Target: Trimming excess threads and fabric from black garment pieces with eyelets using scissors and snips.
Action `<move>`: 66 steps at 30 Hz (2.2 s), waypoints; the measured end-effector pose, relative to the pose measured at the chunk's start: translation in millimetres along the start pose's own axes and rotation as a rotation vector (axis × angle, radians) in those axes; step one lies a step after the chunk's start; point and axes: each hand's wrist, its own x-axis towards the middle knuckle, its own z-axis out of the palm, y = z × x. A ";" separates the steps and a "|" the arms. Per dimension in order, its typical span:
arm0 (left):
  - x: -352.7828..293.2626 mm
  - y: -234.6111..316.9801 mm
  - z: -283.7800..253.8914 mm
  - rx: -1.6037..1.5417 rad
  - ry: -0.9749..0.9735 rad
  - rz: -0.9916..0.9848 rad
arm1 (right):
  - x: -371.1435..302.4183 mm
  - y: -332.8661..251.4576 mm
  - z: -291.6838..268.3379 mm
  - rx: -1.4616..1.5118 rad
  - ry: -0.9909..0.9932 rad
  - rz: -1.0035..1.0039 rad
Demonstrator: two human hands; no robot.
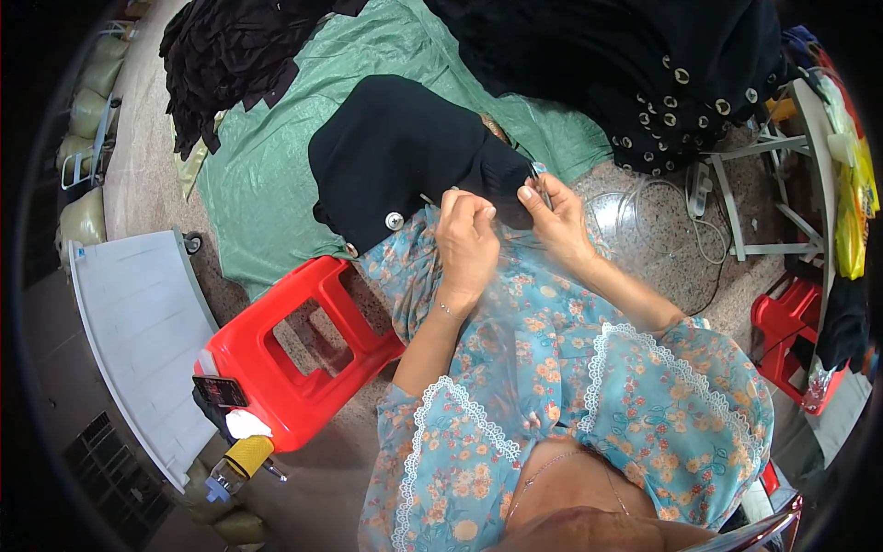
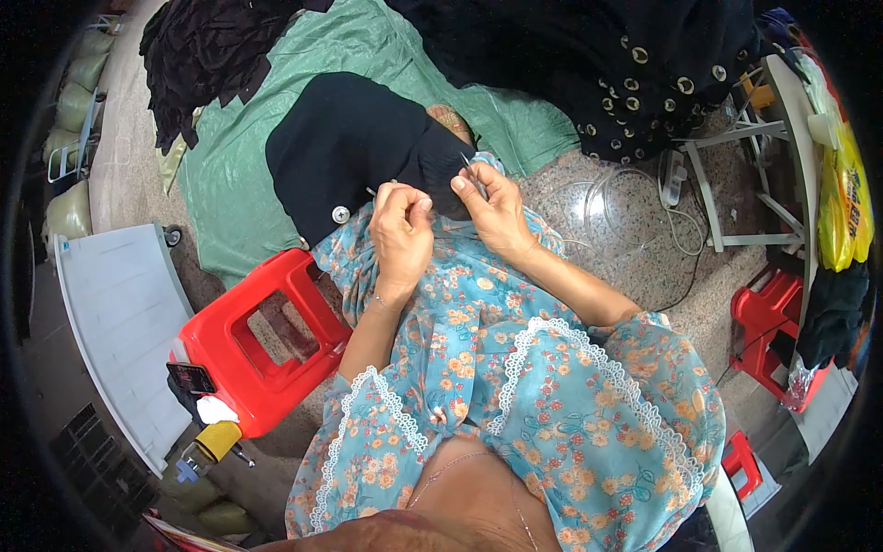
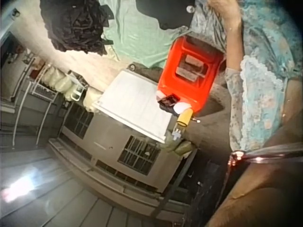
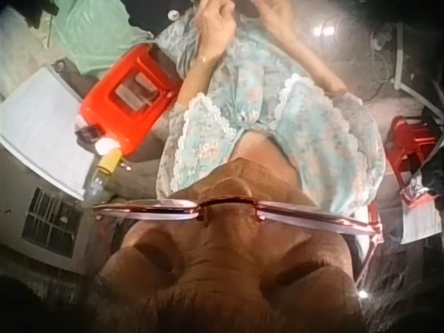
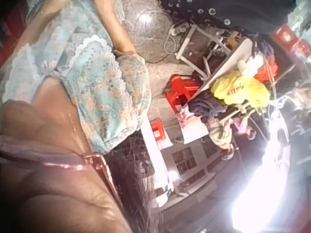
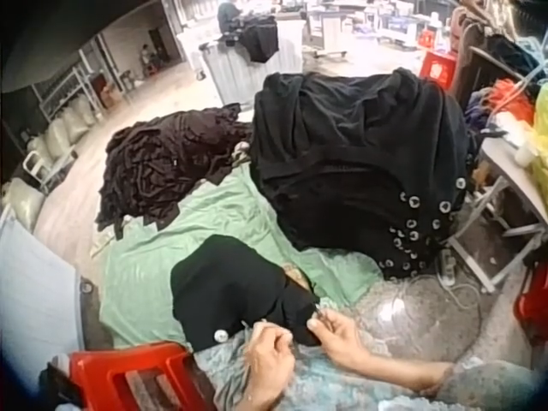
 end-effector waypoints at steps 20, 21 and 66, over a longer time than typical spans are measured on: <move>3.0 -13.8 24.9 -0.383 0.008 -0.183 | -23.1 -34.4 10.0 0.166 -0.146 0.552; 3.0 -13.9 24.7 -0.397 0.018 -0.186 | -22.8 -34.5 10.5 0.176 -0.135 0.562; -75.1 21.6 -83.2 -0.562 0.460 -0.175 | -10.8 -60.3 107.6 0.251 -0.955 -0.079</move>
